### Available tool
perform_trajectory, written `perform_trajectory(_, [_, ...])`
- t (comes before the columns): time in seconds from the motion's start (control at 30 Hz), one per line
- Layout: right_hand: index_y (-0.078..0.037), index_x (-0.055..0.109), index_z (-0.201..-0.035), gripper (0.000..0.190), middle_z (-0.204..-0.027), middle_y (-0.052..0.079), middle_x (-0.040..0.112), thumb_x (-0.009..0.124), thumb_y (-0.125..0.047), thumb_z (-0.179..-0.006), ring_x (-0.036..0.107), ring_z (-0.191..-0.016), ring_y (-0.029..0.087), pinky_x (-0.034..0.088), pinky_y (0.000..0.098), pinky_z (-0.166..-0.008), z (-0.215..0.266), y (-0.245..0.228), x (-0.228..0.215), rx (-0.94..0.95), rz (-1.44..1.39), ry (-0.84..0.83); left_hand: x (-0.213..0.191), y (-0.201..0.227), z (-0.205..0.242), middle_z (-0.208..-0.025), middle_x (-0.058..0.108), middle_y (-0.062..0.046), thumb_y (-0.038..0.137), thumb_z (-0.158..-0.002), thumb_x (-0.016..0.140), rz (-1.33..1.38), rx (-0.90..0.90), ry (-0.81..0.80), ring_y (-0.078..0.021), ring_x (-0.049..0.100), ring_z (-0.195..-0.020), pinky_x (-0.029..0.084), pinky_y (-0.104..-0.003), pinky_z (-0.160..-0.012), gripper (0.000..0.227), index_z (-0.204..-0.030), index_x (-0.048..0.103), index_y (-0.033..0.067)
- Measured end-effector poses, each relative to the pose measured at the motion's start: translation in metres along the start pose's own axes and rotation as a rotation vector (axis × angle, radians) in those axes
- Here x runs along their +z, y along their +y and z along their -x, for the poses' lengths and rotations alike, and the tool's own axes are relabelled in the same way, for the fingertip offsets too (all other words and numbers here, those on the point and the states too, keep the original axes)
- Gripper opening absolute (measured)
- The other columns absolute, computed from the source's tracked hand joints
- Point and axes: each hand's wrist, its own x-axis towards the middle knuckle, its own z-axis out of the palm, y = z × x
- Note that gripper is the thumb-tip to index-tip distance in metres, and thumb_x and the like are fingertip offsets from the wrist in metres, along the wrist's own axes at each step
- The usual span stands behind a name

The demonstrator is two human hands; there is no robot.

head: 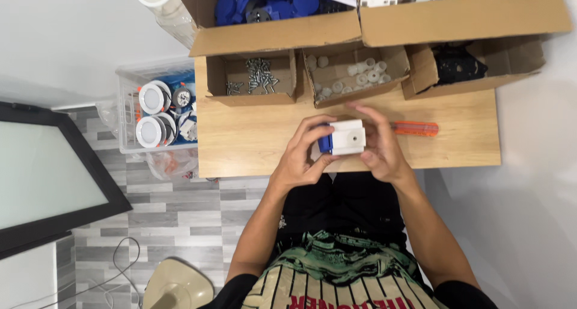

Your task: The person assembles a small blue electrical box by using a screwdriver to tighten screws into the casing. They handle various components from cardboard boxes, including screws, white plastic caps, and black plastic parts, placing them into the box and securing them.

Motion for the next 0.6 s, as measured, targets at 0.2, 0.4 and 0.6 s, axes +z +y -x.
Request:
perform_trajectory(0.2, [0.009,0.046,-0.157,0.087,-0.149,0.029,0.059,0.067,-0.050,-0.097,0.065,-0.133,0.038,0.062,0.0472,-0.099,0.015,0.024,-0.010,-0.025,0.202,0.007,0.002,0.004,0.003,-0.153,0.058,-0.024,-0.001,-0.096,0.078,0.025,0.008,-0.045,-0.0438,0.068,-0.132,0.061,-0.051,-0.104,0.043,-0.135,0.066,0.0133])
perform_trajectory(0.4, [0.006,0.044,-0.156,0.088,-0.154,0.025,0.054,0.081,-0.031,-0.085,0.060,-0.136,0.034,0.059,0.0438,-0.106,0.020,0.032,-0.012,-0.045,0.148,0.054,0.005,-0.003,0.000,-0.166,0.047,-0.021,0.039,-0.098,0.082,-0.029,0.022,-0.017,-0.0414,0.046,-0.154,0.048,-0.060,-0.123,0.075,-0.161,0.045,0.0219])
perform_trajectory(0.6, [0.007,0.031,-0.160,0.101,-0.156,0.029,0.048,0.087,-0.017,-0.079,0.053,-0.144,0.041,0.053,0.0508,-0.113,0.008,0.008,0.001,-0.082,0.091,-0.001,0.006,-0.004,0.007,-0.142,0.066,-0.020,0.037,-0.089,0.093,0.030,-0.182,0.023,-0.0261,0.074,-0.098,0.064,-0.035,-0.076,0.084,-0.154,0.055,0.0006])
